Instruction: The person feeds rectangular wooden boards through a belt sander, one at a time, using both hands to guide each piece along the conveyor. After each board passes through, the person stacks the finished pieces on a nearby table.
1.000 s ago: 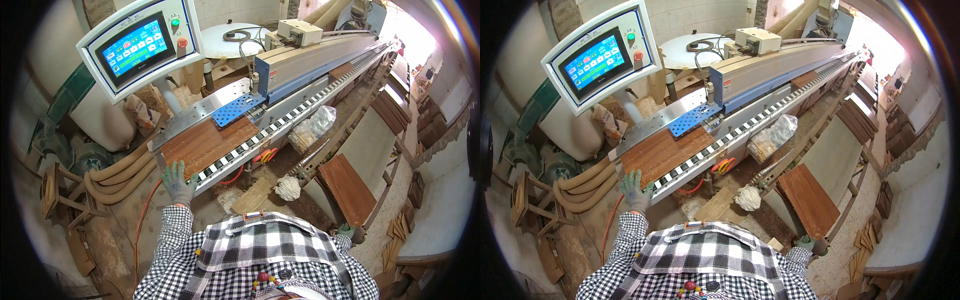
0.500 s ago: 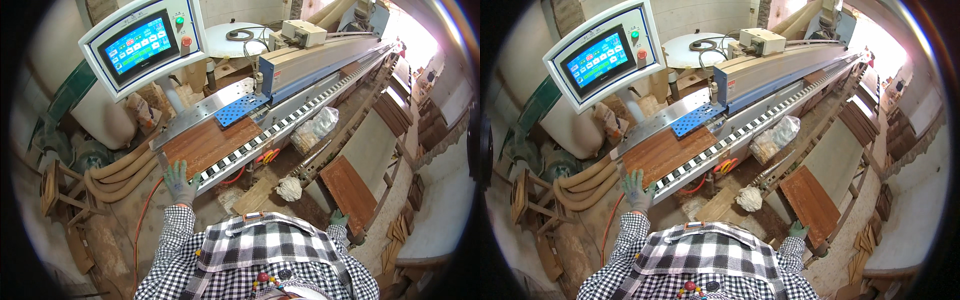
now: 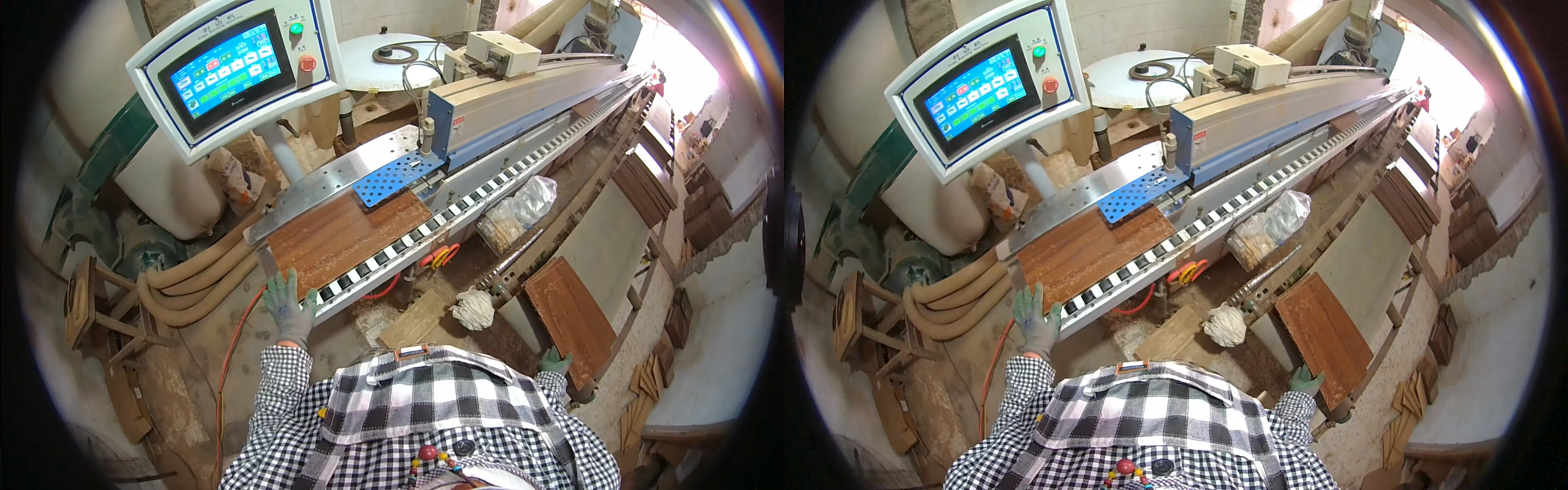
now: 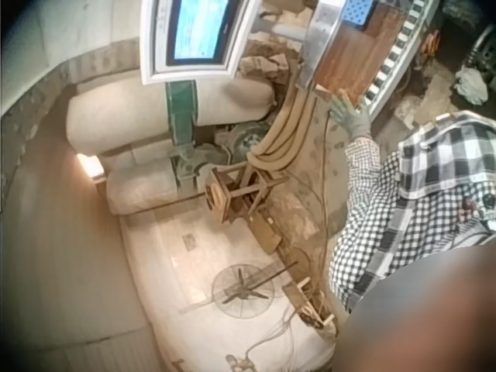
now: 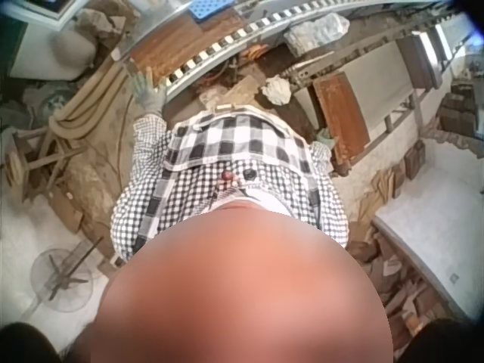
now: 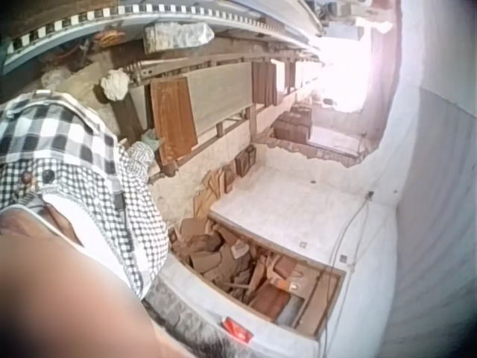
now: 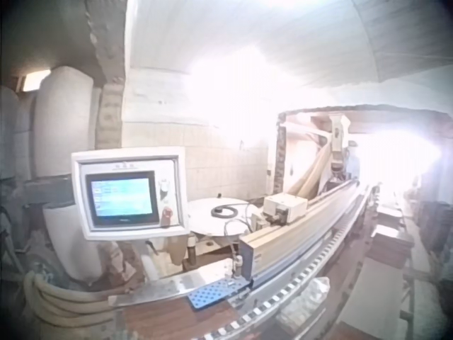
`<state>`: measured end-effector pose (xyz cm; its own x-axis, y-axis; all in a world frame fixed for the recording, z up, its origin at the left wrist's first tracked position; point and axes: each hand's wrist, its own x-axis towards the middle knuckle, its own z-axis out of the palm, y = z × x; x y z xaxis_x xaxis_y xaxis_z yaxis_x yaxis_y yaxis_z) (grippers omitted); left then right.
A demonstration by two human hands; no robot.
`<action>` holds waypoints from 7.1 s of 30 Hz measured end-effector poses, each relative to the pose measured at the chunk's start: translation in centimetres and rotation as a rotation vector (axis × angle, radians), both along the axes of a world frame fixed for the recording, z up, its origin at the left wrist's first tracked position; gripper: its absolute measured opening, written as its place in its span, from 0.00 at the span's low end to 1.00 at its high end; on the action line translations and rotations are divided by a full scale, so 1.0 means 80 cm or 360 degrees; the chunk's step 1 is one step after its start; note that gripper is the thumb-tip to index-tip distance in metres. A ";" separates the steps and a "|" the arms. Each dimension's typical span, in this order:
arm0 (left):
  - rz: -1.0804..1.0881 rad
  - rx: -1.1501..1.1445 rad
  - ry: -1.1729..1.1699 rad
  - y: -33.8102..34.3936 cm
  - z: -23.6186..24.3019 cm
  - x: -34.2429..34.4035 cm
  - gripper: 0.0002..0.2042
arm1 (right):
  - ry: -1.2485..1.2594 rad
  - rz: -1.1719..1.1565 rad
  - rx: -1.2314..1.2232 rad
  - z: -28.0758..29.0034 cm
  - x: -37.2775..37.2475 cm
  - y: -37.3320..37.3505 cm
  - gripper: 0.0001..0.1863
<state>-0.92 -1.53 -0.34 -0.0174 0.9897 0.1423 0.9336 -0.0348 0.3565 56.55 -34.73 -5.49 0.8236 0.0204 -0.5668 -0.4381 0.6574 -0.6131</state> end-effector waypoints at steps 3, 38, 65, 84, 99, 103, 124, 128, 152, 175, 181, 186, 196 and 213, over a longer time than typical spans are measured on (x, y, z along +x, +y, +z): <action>-0.0014 -0.0003 0.0047 0.001 0.001 0.004 0.35 | -0.0015 -0.0024 -0.0058 0.012 -0.009 -0.001 0.36; -0.0622 0.0318 -0.0557 0.047 0.019 0.115 0.30 | -0.0291 0.0289 0.0316 0.036 -0.005 -0.058 0.25; -0.0256 0.0328 0.0061 -0.046 -0.003 -0.007 0.35 | -0.0037 0.2486 0.0690 0.115 -0.294 0.347 0.16; -0.0008 0.0195 0.0042 0.010 0.003 0.024 0.38 | -0.0033 0.0232 -0.1763 -0.012 0.081 -0.113 0.24; 0.0011 0.0091 0.0082 0.007 0.011 0.020 0.37 | -0.0498 0.0088 -0.2023 -0.037 0.068 -0.118 0.29; 0.0018 0.0111 0.0102 0.009 0.006 0.020 0.37 | -0.0199 -0.0072 -0.1129 -0.033 0.046 -0.093 0.27; 0.0032 0.0155 0.0080 0.007 0.001 0.018 0.38 | 0.0272 -0.0406 -0.0038 -0.010 0.044 -0.101 0.25; 0.0030 0.0125 0.0058 0.008 0.002 0.020 0.38 | 0.0263 -0.0201 0.0217 -0.023 0.042 -0.047 0.26; 0.0020 0.0055 -0.0038 -0.005 -0.010 -0.016 0.36 | 0.0110 -0.0074 0.0049 0.007 -0.008 -0.004 0.34; -0.0107 -0.0123 0.0219 0.027 0.043 0.074 0.36 | 0.0049 -0.0165 0.0150 -0.038 0.034 -0.036 0.28; -0.0206 -0.0165 0.0261 0.050 0.049 0.119 0.38 | 0.0105 -0.0099 0.0233 -0.040 0.039 -0.044 0.28; -0.0400 -0.0157 0.0099 0.077 0.047 0.150 0.37 | 0.0056 -0.0020 0.0223 -0.046 0.055 -0.061 0.32; -0.0766 0.0226 -0.0321 0.063 0.020 0.137 0.34 | -0.0247 0.0361 0.0127 0.017 0.017 -0.051 0.28; -0.0939 0.0187 -0.0142 -0.072 0.071 0.066 0.42 | -0.1686 0.2443 -0.0340 0.013 -0.150 0.271 0.24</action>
<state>4.35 -7.25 5.37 0.5124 0.8138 0.2743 0.7115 -0.5811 0.3951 44.58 -13.03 -4.41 0.1249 0.9921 0.0066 0.0713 -0.0024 -0.9975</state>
